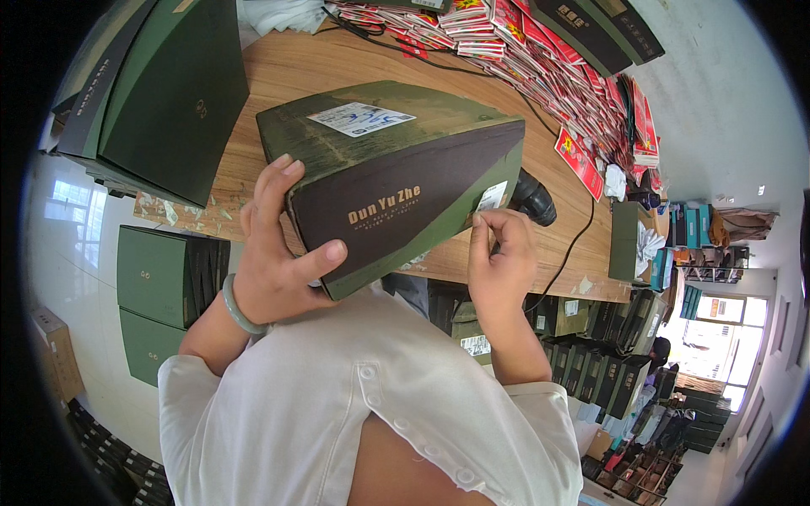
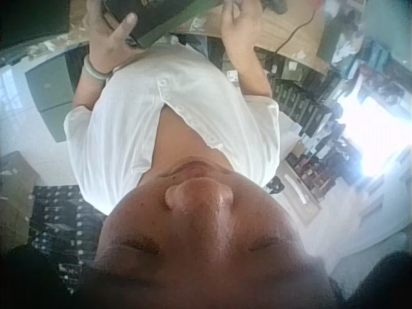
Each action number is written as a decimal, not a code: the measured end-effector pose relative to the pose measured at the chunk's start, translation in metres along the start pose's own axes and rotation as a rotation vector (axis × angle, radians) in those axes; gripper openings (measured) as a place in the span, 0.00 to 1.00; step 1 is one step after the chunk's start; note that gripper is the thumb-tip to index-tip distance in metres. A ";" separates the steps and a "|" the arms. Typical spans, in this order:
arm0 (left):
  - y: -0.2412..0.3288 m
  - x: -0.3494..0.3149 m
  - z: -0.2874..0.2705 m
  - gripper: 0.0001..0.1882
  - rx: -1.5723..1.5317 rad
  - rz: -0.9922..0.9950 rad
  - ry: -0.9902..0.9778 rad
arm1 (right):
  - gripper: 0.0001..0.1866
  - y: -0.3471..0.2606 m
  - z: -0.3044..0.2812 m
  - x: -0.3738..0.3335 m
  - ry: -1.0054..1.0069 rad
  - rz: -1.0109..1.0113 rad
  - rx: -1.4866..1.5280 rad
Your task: The person places a red card and tissue paper into a green shoebox containing a pair of gray sneakers, then closes the box. They use a handheld heat gun to warm the label area on the box lid and press the label down. The person repeats the process with a second shoebox.
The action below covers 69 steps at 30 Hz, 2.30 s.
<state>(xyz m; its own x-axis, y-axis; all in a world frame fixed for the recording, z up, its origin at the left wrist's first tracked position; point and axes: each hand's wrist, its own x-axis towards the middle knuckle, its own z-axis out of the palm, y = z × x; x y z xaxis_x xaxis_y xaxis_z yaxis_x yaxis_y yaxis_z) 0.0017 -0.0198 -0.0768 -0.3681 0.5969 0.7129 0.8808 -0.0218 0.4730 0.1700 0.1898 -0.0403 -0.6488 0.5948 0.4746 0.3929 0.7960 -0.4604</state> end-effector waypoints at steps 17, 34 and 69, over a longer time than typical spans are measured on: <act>-0.004 0.007 0.001 0.56 0.024 0.036 0.060 | 0.11 -0.004 -0.002 0.003 0.044 0.168 0.544; -0.004 0.007 -0.002 0.61 0.118 0.073 -0.018 | 0.07 0.021 0.004 0.004 0.035 -0.146 0.040; -0.002 0.005 -0.006 0.66 0.134 0.071 -0.070 | 0.03 0.013 -0.033 0.033 -0.398 -0.073 0.073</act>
<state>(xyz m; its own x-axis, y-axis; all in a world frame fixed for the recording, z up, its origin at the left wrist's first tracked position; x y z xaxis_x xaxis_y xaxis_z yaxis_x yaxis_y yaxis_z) -0.0038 -0.0213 -0.0706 -0.2862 0.6522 0.7019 0.9374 0.0387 0.3462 0.1751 0.2237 -0.0058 -0.8804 0.4355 0.1876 0.2984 0.8163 -0.4946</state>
